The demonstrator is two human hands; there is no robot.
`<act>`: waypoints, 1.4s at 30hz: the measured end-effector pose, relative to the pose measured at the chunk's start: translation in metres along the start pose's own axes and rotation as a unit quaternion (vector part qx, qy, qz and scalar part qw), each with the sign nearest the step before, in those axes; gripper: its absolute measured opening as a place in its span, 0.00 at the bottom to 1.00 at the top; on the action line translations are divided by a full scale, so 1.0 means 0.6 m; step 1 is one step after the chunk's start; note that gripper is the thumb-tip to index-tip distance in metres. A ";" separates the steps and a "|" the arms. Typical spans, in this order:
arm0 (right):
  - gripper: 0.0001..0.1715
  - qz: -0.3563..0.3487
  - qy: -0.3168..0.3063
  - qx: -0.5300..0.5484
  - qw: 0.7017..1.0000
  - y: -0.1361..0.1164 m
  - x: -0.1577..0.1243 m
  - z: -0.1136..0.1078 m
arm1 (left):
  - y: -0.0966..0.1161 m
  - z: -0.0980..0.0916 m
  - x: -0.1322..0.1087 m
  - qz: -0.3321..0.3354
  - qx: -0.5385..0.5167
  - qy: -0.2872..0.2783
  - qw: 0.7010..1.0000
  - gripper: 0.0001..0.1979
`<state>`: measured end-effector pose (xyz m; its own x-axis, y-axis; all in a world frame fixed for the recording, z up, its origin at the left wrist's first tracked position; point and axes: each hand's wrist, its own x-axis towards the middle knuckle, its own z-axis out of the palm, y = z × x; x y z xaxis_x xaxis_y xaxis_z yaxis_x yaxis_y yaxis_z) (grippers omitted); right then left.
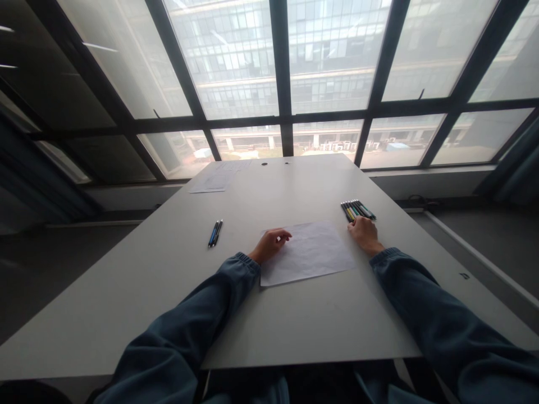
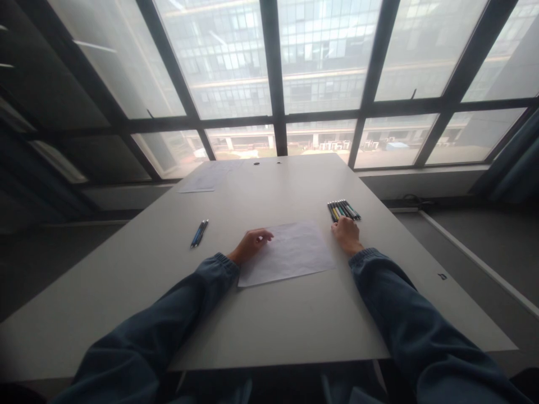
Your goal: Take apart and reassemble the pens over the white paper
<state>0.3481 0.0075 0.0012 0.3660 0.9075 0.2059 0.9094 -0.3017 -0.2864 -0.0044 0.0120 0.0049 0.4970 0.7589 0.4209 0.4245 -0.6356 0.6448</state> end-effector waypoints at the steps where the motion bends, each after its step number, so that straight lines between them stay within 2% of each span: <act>1: 0.17 0.000 -0.001 0.001 1.000 0.000 0.000 0.000 | -0.001 0.000 0.000 -0.001 -0.001 -0.001 1.000 0.10; 42: 0.17 -0.017 -0.009 -0.007 1.000 0.000 -0.004 0.003 | -0.002 -0.002 -0.003 -0.004 0.000 -0.013 1.000 0.11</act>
<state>0.3467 0.0061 -0.0008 0.3311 0.9226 0.1978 0.9239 -0.2744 -0.2668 -0.0069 0.0117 0.0041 0.5132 0.7605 0.3979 0.4287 -0.6287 0.6488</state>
